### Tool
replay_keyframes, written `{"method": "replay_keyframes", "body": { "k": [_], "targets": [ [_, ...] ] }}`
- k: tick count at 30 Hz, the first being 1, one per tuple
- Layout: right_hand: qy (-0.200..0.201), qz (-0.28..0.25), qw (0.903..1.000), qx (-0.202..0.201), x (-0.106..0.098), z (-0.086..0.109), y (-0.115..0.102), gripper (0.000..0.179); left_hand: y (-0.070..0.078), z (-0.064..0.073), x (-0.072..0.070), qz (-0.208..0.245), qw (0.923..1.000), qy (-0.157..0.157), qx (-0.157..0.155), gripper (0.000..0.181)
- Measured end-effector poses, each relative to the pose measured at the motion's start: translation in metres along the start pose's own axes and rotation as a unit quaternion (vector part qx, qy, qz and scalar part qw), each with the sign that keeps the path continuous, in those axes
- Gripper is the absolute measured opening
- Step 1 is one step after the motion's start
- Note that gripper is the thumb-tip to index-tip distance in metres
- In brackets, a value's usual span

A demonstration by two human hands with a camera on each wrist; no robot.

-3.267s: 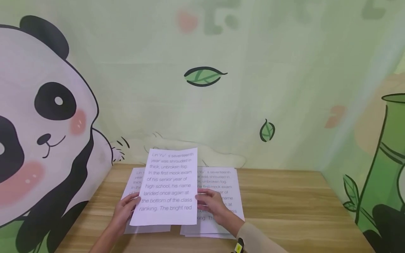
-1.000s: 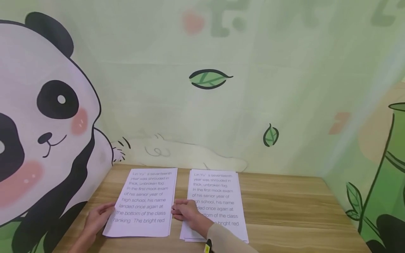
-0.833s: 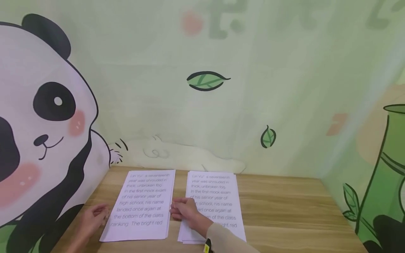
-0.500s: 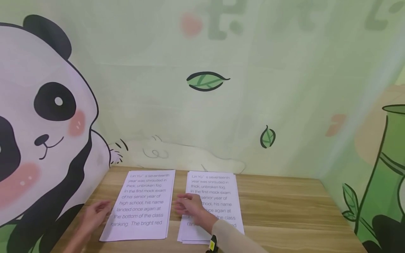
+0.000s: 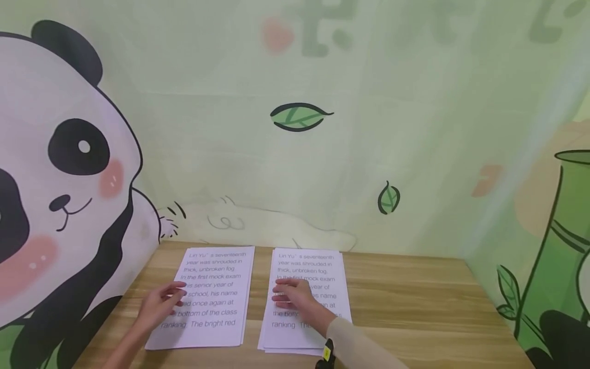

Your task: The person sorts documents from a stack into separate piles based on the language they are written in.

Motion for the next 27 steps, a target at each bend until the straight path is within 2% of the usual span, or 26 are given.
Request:
{"method": "replay_keyframes", "body": {
  "k": [4,9,16,21,27],
  "targets": [
    [0.015,0.017,0.9997,0.006,-0.016,0.002,0.003,0.035,0.007,0.002,0.013,0.017,0.9995,-0.027,-0.005,0.038],
    [0.023,0.018,0.9996,0.004,-0.027,0.008,0.005,0.034,0.017,0.004,0.028,0.051,0.9963,-0.069,-0.003,0.039],
    [0.023,0.036,0.9989,-0.021,-0.042,0.015,-0.002,0.035,0.031,0.005,0.046,0.045,0.9941,-0.099,0.004,0.039],
    [0.033,0.049,0.9978,-0.032,-0.068,0.019,-0.008,0.036,0.043,0.006,0.069,0.054,0.9907,-0.125,0.006,0.038],
    [0.056,0.060,0.9961,-0.031,-0.111,0.026,-0.002,0.037,0.056,0.010,0.104,0.062,0.9859,-0.154,0.013,0.036]
  ]
}}
Point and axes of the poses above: each hand's wrist, its own z-axis away from the middle knuckle, its own x-axis out of the palm, y = z × x, the point moved 8 cm from there along -z, towards the middle knuckle, and after that the axes turned 15 degrees about -x, right-handed, at the moved point
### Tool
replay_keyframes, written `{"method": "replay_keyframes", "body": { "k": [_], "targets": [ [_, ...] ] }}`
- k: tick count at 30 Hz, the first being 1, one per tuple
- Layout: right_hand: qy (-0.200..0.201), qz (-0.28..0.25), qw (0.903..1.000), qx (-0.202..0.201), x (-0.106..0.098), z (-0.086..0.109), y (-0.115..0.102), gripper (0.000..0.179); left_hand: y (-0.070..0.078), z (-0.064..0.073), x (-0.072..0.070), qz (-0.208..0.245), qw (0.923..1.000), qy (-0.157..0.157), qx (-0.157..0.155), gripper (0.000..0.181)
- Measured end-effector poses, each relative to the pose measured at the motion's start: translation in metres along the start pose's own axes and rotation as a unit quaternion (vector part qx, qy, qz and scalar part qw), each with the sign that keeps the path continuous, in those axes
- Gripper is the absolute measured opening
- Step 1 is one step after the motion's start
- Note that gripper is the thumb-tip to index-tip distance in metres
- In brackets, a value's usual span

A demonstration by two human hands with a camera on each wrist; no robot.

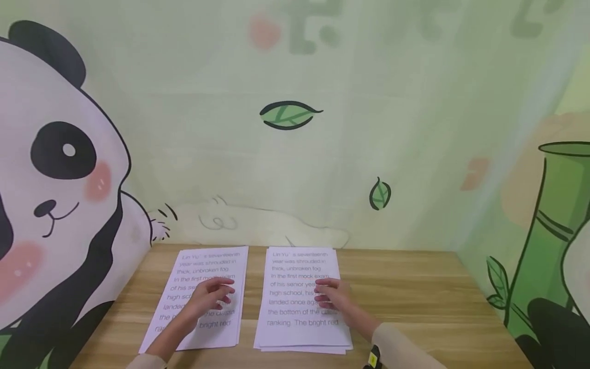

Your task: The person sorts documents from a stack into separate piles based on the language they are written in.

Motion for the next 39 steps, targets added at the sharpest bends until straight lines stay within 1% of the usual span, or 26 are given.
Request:
{"method": "replay_keyframes", "body": {
  "k": [3,9,12,14,16,19,23,27,30,34,39],
  "targets": [
    [0.015,0.008,0.9998,0.008,-0.020,0.003,0.006,0.036,0.004,-0.002,0.015,-0.006,0.9999,-0.013,0.007,0.036],
    [0.051,0.035,0.9981,0.009,-0.056,0.009,0.013,0.034,0.004,-0.005,0.037,-0.014,0.9994,-0.033,-0.002,0.037],
    [0.062,0.030,0.9976,0.008,-0.069,0.012,0.015,0.035,0.002,-0.004,0.046,-0.017,0.9987,-0.047,0.003,0.040],
    [0.061,0.029,0.9977,0.007,-0.075,0.013,0.016,0.036,0.002,-0.002,0.051,-0.019,0.9979,-0.060,0.014,0.043],
    [0.055,0.028,0.9981,0.006,-0.079,0.014,0.018,0.037,0.002,0.000,0.055,-0.023,0.9975,-0.063,0.021,0.046],
    [0.039,0.040,0.9984,0.010,-0.082,0.016,0.021,0.036,0.001,0.002,0.061,-0.037,0.9969,-0.065,0.024,0.049],
    [0.016,0.067,0.9974,0.021,-0.082,0.019,0.023,0.035,-0.001,0.003,0.070,-0.069,0.9956,-0.063,0.008,0.049],
    [-0.017,0.101,0.9945,0.021,-0.074,0.019,0.021,0.037,-0.001,0.004,0.078,-0.083,0.9937,-0.076,-0.001,0.050],
    [-0.036,0.116,0.9925,0.014,-0.067,0.017,0.022,0.038,-0.001,0.005,0.083,-0.087,0.9935,-0.073,-0.006,0.052],
    [-0.042,0.125,0.9911,0.015,-0.065,0.016,0.025,0.038,0.000,0.005,0.089,-0.098,0.9931,-0.063,-0.015,0.054],
    [-0.051,0.138,0.9890,0.016,-0.063,0.018,0.023,0.038,0.001,0.006,0.092,-0.100,0.9926,-0.065,-0.019,0.056]
  ]
}}
Point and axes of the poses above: each hand's wrist, its own z-axis away from the middle knuckle, its own x-axis out of the palm, y = z × x, the point moved 8 cm from there along -z, towards the middle knuckle, and after that the axes turned 15 degrees about -x, right-handed, at the moved point
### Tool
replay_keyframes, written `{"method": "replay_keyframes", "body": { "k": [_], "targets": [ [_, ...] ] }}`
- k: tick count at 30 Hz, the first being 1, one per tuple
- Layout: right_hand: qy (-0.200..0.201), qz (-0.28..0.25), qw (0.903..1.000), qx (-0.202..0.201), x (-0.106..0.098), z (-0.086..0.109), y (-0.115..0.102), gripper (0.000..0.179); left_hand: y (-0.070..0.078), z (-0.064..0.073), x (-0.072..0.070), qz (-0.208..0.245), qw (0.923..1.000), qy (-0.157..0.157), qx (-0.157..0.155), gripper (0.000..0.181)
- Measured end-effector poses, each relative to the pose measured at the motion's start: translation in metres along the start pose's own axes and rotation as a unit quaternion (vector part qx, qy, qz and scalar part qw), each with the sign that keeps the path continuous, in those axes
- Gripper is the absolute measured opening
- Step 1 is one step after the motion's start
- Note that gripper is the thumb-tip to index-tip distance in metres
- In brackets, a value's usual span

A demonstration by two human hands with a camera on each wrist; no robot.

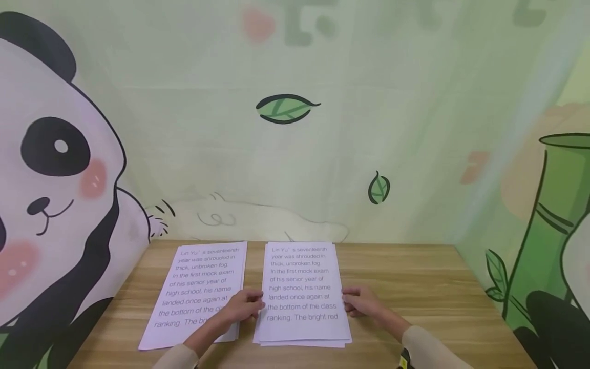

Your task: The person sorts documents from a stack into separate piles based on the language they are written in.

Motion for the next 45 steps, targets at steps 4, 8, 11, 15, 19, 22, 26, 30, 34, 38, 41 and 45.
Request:
{"method": "replay_keyframes", "body": {
  "k": [4,8,11,15,19,22,26,30,34,38,41,45],
  "targets": [
    [-0.007,0.011,0.9999,0.000,0.002,0.001,-0.002,0.038,0.000,0.001,0.001,-0.002,1.0000,0.001,-0.002,0.055],
    [-0.002,0.014,0.9999,0.004,0.001,0.002,-0.003,0.038,0.001,0.003,0.000,-0.003,1.0000,0.005,-0.005,0.053],
    [0.004,0.007,1.0000,0.000,0.001,0.003,-0.005,0.038,0.002,0.005,0.000,0.001,1.0000,0.007,-0.005,0.052],
    [0.018,0.002,0.9998,-0.005,-0.001,0.004,-0.008,0.036,0.004,0.005,-0.001,0.011,0.9999,0.013,-0.001,0.046],
    [0.036,0.009,0.9992,-0.012,-0.005,0.004,-0.010,0.034,0.007,0.004,-0.002,0.036,0.9992,0.017,0.009,0.037],
    [0.039,-0.001,0.9991,-0.019,-0.005,0.004,-0.011,0.036,0.008,0.002,0.000,0.066,0.9977,0.012,0.013,0.034],
    [0.027,-0.031,0.9989,-0.024,-0.002,0.004,-0.008,0.038,0.006,-0.001,0.003,0.095,0.9954,0.007,0.013,0.038],
    [0.022,-0.033,0.9989,-0.024,-0.001,0.004,-0.006,0.038,0.004,-0.002,0.004,0.108,0.9940,0.005,0.011,0.042],
    [0.013,-0.046,0.9988,-0.015,0.002,0.006,-0.004,0.040,0.003,-0.002,0.007,0.097,0.9952,-0.001,0.010,0.042],
    [0.004,-0.076,0.9971,-0.005,0.005,0.008,0.000,0.043,0.003,-0.002,0.011,0.081,0.9966,-0.002,0.015,0.044],
    [0.005,-0.088,0.9961,0.000,0.006,0.009,0.002,0.045,0.003,-0.003,0.012,0.083,0.9964,-0.001,0.019,0.045],
    [0.017,-0.090,0.9958,0.004,0.002,0.009,0.004,0.048,0.003,-0.003,0.011,0.085,0.9962,0.006,0.017,0.043]
  ]
}}
Point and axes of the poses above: each hand's wrist, its own z-axis away from the middle knuckle, its own x-axis out of the palm, y = z × x, the point moved 8 cm from there along -z, towards the middle knuckle, and after that the axes turned 15 degrees about -x, right-handed, at the moved point
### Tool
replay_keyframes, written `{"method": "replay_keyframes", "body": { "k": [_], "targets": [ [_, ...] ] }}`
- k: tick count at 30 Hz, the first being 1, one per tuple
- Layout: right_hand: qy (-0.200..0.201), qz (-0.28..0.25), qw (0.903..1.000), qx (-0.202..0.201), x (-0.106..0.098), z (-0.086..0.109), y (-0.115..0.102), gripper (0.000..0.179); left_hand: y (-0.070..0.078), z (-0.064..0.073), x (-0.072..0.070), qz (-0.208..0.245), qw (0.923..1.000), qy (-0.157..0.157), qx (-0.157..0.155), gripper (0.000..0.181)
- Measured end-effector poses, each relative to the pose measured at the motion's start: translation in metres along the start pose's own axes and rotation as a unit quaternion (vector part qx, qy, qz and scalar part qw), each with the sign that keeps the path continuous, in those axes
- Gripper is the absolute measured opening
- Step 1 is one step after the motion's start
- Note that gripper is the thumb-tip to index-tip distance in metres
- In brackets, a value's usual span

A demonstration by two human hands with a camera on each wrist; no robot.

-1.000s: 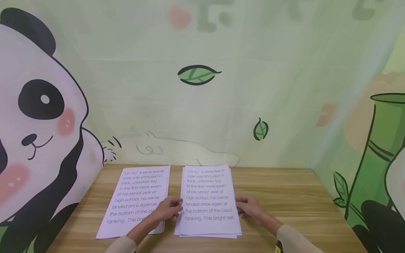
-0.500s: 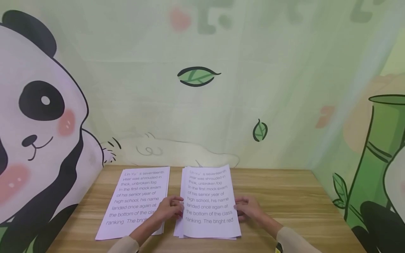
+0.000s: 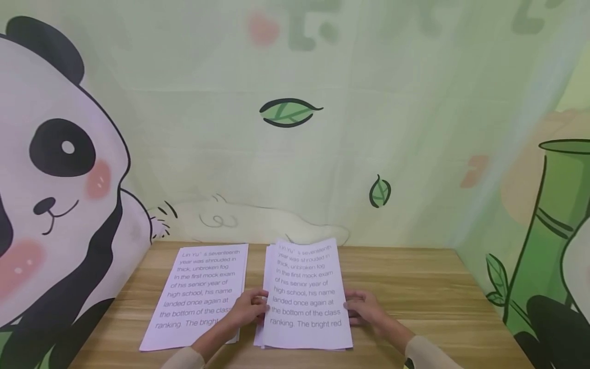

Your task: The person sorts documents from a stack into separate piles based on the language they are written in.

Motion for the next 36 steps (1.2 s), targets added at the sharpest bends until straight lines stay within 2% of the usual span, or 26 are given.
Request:
{"method": "replay_keyframes", "body": {
  "k": [8,11,16,21,28,36],
  "targets": [
    [0.046,0.000,0.9989,0.006,-0.011,0.002,-0.005,0.047,0.002,0.001,-0.001,0.020,0.9996,0.008,-0.016,0.041],
    [0.055,0.005,0.9985,0.006,-0.013,0.002,-0.007,0.046,0.002,0.001,-0.001,0.036,0.9992,0.014,-0.008,0.041],
    [0.058,-0.022,0.9980,-0.011,-0.011,0.001,-0.011,0.045,0.005,0.006,-0.008,0.065,0.9977,0.017,0.007,0.044],
    [0.057,-0.043,0.9972,-0.024,-0.005,0.001,-0.017,0.045,0.007,0.008,-0.019,0.077,0.9968,0.021,0.007,0.044],
    [0.055,-0.067,0.9960,-0.018,0.009,0.003,-0.028,0.046,0.008,0.014,-0.039,0.072,0.9963,0.046,-0.006,0.044],
    [0.026,-0.088,0.9951,-0.037,0.032,0.000,-0.037,0.049,0.003,0.019,-0.064,0.074,0.9948,0.069,-0.015,0.041]
  ]
}}
Point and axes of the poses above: each hand's wrist, its own z-axis away from the middle knuckle, its own x-axis out of the palm, y = z × x, the point moved 8 cm from there along -z, towards the middle knuckle, and after that the axes turned 15 degrees about -x, right-handed, at the moved point
